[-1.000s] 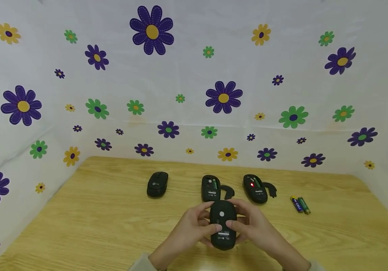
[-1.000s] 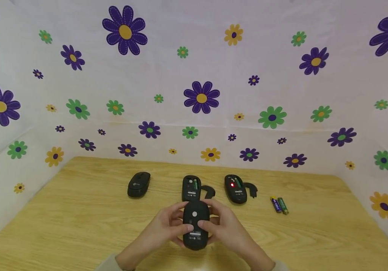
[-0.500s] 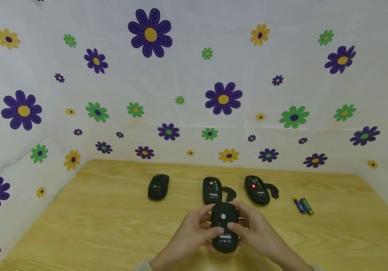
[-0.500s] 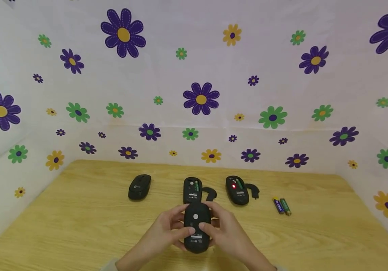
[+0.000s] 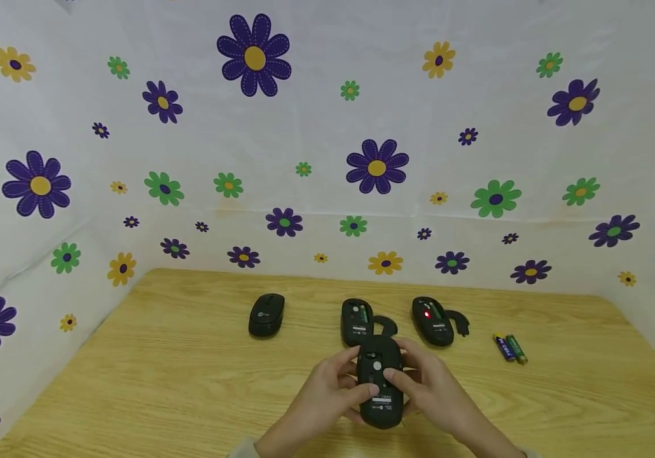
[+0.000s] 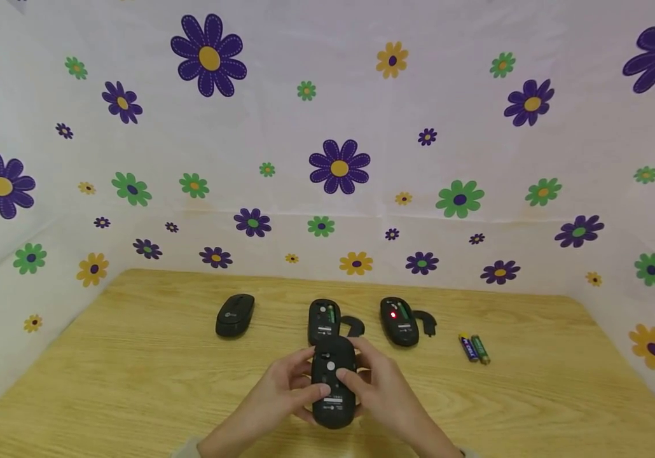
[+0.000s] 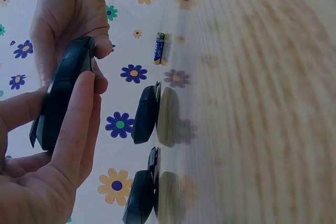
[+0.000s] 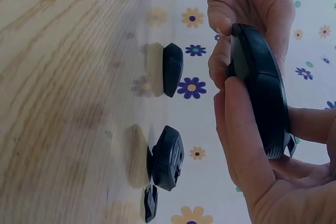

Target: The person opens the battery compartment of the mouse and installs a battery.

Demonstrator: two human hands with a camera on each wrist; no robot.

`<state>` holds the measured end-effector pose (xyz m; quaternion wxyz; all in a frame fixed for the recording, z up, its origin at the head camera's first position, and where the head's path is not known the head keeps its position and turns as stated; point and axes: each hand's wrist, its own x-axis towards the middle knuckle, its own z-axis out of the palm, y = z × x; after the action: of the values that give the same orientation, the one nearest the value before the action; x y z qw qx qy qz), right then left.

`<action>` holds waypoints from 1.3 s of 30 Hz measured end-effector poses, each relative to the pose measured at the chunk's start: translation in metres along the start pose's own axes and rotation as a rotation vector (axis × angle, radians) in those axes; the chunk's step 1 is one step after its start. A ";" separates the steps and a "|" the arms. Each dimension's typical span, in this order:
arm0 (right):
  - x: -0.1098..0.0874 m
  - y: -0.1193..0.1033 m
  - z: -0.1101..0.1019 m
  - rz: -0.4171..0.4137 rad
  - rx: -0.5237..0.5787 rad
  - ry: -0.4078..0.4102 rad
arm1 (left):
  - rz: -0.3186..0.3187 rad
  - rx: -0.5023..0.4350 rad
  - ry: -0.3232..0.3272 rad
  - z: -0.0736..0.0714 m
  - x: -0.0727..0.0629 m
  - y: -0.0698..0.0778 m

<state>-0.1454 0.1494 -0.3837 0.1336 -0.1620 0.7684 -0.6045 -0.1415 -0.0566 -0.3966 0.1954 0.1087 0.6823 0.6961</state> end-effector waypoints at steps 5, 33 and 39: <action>0.001 -0.003 0.002 0.008 -0.025 0.046 | -0.002 -0.002 -0.004 -0.003 -0.001 -0.002; 0.001 0.003 -0.052 -0.028 -0.017 0.131 | 0.045 -0.022 0.033 -0.024 0.001 0.003; 0.006 0.022 -0.061 0.054 -0.053 -0.062 | 0.075 -0.028 0.031 -0.032 0.000 0.005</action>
<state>-0.1776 0.2061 -0.3912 0.1691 -0.1633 0.7837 -0.5749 -0.1551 -0.0853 -0.3928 0.1602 0.1204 0.6708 0.7140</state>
